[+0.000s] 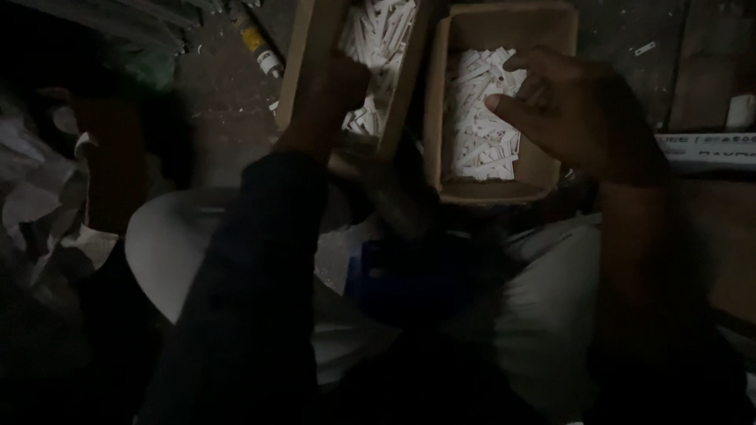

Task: The person picks small white plastic clips from one cardboard box and places them into a second box. The hands repeatedly reach into the first box, select individual clips, and transfer them to the second box.

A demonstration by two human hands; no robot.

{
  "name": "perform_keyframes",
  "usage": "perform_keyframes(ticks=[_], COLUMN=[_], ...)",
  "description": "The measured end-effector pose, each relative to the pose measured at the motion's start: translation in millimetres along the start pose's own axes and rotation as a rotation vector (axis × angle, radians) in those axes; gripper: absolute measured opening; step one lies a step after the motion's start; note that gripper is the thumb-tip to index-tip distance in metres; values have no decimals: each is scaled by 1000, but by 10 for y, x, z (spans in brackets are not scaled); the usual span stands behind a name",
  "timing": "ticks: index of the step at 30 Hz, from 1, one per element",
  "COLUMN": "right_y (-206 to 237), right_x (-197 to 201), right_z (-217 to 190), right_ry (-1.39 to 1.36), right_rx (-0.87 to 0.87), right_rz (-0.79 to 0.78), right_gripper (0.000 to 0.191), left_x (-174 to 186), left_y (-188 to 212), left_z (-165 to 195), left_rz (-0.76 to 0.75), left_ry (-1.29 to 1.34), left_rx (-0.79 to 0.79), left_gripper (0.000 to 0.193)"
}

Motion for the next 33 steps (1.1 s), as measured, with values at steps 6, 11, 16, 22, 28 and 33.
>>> perform_keyframes(ticks=[6,11,16,22,28,33], right_y=[-47,-78,-61,-60,-117,-12], right_x=[-85,-112,-154,-214,-309,-340], right_z=[38,9,12,-42,-425,-607], right_ry=[36,21,-17,-56,-565,-689], right_rx=[-5,42,49,4,35,-6], right_rz=[-26,-7,-9,28,82,167], right_gripper=[54,53,52,49,41,34], left_x=[-178,-181,384,1827,2522,2355], left_y=[-78,10,-139,440,1597,1706], left_z=[83,-16,-335,-520,-419,-380], left_rz=[-22,-9,145,566,717,650], left_ry=[-35,-51,-26,208,825,1334], left_rx=[19,-37,-97,-291,-283,-184], left_gripper=[16,15,15,15,16,24])
Point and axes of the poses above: each hand's wrist, its own y-axis away from the middle knuckle, its own x-axis out of the back of the hand, z = x × y, the point moved 10 cm from there along -y, towards the middle knuckle, and after that the axes turned 8 degrees about z, right-handed, at the moved point
